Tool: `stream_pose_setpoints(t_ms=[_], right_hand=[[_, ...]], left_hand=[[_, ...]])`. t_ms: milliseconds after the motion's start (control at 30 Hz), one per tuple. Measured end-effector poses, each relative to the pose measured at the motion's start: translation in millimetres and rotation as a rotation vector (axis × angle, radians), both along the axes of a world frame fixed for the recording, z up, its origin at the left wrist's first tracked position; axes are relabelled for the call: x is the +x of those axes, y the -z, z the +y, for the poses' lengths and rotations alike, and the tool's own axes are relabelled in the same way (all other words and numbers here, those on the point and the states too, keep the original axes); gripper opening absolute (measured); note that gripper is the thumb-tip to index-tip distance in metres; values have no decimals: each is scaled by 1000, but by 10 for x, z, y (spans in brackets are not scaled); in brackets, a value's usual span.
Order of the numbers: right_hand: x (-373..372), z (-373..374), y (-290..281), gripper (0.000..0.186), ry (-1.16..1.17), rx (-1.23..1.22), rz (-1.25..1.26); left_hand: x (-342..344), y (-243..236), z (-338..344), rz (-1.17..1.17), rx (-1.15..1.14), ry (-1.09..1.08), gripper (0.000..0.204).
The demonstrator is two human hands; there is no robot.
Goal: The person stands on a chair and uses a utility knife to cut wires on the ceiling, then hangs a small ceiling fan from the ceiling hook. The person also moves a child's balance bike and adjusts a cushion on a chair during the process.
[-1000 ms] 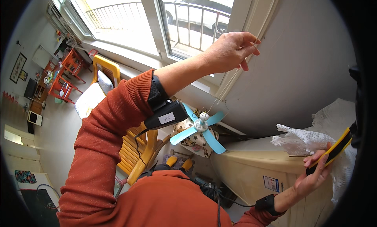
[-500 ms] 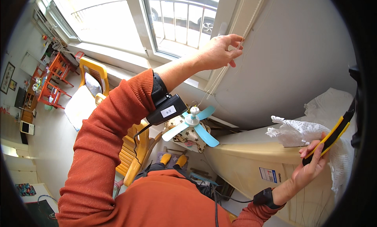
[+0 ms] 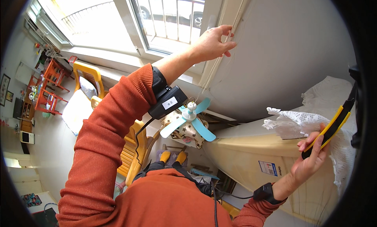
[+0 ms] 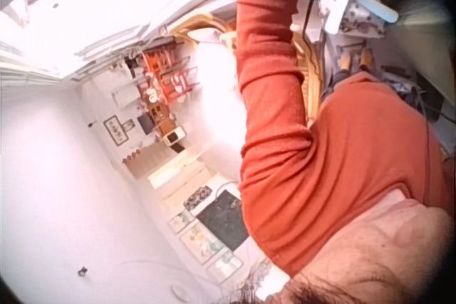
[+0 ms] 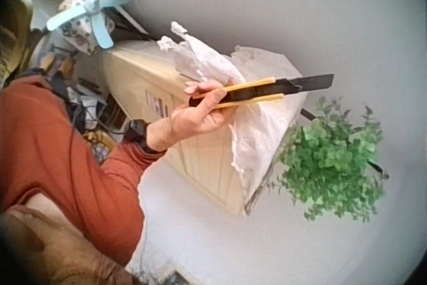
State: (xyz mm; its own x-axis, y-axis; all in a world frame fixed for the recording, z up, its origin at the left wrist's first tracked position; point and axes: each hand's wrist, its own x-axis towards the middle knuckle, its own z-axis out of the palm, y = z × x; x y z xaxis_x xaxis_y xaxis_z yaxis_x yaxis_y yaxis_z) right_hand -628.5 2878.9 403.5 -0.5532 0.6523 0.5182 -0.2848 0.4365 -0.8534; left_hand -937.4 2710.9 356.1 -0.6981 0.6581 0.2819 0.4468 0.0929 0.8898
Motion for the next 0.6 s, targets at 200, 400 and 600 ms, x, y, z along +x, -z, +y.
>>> stream_pose_setpoints(t_ms=[200, 400, 600], right_hand=[[-3, -7, 33, 34, 17, 20, 2], [-28, -37, 7, 34, 31, -3, 13], [-27, -53, -13, 33, 34, -10, 13]], left_hand=[[-25, 80, -164, 35, -14, -47, 65], [46, -81, -459, 204, 62, -114, 66], [778, -738, -1203, 1007, 567, -131, 51]])
